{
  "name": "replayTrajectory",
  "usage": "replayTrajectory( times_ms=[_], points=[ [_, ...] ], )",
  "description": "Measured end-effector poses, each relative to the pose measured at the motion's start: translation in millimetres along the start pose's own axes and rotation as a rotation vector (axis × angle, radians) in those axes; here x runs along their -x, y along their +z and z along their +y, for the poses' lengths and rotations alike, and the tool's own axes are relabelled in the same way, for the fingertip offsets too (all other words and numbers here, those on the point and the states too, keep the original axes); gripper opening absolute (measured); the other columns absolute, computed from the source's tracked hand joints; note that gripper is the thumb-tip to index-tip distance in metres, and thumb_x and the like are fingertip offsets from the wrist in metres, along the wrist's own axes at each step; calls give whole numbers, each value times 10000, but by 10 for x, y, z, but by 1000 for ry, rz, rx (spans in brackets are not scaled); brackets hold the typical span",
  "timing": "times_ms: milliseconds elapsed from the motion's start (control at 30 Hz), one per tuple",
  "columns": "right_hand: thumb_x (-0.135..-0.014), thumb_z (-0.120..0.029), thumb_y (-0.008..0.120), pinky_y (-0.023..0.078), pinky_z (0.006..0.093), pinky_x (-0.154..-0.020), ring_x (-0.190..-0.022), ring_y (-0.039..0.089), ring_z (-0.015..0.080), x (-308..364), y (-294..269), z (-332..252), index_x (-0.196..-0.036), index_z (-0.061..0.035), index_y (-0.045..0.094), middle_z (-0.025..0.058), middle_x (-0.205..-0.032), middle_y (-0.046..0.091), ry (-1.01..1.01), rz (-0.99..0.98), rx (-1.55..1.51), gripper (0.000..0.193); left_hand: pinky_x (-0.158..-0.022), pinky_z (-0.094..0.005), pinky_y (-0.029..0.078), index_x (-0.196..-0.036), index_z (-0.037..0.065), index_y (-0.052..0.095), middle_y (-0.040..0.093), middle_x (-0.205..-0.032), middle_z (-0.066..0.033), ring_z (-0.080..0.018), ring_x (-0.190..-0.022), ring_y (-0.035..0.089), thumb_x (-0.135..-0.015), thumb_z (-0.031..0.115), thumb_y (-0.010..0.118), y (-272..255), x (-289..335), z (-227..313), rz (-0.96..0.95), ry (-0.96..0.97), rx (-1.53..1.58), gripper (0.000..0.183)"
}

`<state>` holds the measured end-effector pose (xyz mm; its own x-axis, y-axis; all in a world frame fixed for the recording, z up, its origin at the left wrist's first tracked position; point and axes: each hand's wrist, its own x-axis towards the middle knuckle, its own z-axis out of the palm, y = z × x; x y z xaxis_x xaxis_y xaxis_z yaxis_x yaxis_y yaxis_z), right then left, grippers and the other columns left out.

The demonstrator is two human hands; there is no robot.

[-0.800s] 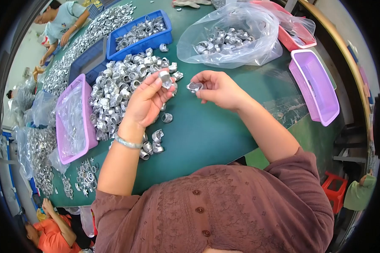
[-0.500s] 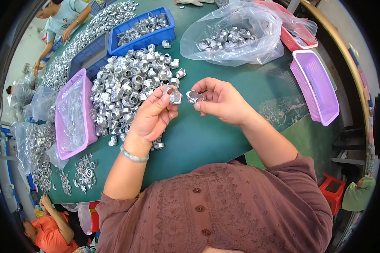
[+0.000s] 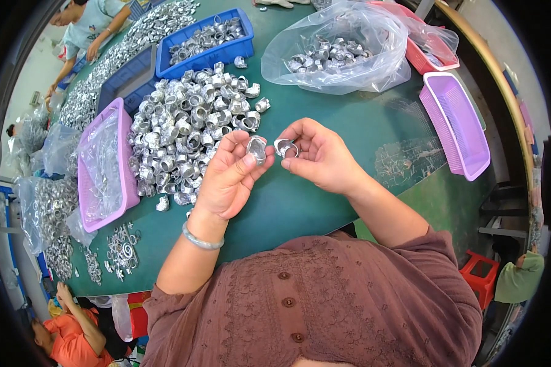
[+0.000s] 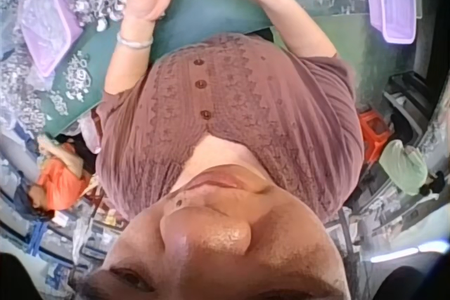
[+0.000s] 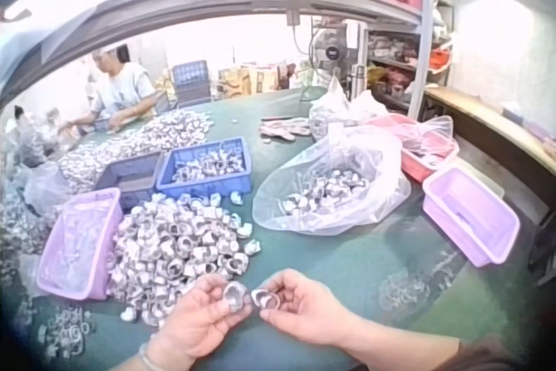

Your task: The person sorts through small metal hardware components on a workbench, picking them up to examine and then placing them into different containers and plastic bags.

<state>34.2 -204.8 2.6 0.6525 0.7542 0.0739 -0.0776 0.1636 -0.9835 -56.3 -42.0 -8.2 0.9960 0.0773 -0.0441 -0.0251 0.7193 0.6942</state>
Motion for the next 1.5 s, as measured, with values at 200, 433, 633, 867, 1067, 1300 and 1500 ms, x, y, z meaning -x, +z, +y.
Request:
replayTrajectory(
  times_ms=[200,433,633,867,1067,1300,1500],
  points=[
    [-719,51,607,459,188,-608,-723,534,59,21,60,49,-936,-1,450,30,-855,522,-70,57,-12,272,-939,-340,394,-1199,76,391,495,-1122,-87,-201,-1049,493,-797,5,562,-15,28,-72,-29,30,45,444],
    [-695,27,664,462,196,-599,-702,533,58,60,114,66,-939,-25,469,20,-849,531,-161,91,153,316,-924,-334,389,-1248,78,386,494,-1161,-80,-178,-1064,489,-814,3,537,3,69,-122,-18,35,4,466],
    [-703,38,656,476,209,-616,-720,546,76,58,106,70,-965,-11,467,39,-883,529,-201,86,149,326,-905,-298,411,-1209,58,460,521,-1148,-81,-164,-1040,510,-816,3,544,38,83,-96,5,30,-64,406],
    [-745,74,578,478,219,-694,-811,553,97,118,43,-16,-1038,39,454,61,-932,529,-51,-14,-61,320,-867,-270,451,-1171,24,490,556,-1086,-65,-135,-959,551,-833,35,543,73,97,-48,91,-49,-82,342],
    [-767,63,564,475,219,-685,-807,547,93,135,32,-45,-1064,55,455,68,-925,541,-8,-17,-93,316,-835,-258,479,-1128,2,500,559,-1066,-76,-141,-941,561,-844,78,546,84,92,-43,99,-97,-101,298],
    [-777,12,593,471,213,-594,-709,537,81,125,17,-46,-1118,73,441,57,-858,556,54,24,-14,378,-777,-256,508,-1152,0,459,566,-1040,-115,-171,-914,586,-886,193,492,94,87,-20,98,-175,-28,329],
    [-792,16,566,479,227,-612,-792,559,100,134,-46,-14,-1193,51,419,82,-996,557,111,-74,-12,429,-746,-256,517,-1151,5,455,584,-998,-126,-191,-867,610,-902,237,460,81,92,-30,136,-202,-10,341]
  ],
)
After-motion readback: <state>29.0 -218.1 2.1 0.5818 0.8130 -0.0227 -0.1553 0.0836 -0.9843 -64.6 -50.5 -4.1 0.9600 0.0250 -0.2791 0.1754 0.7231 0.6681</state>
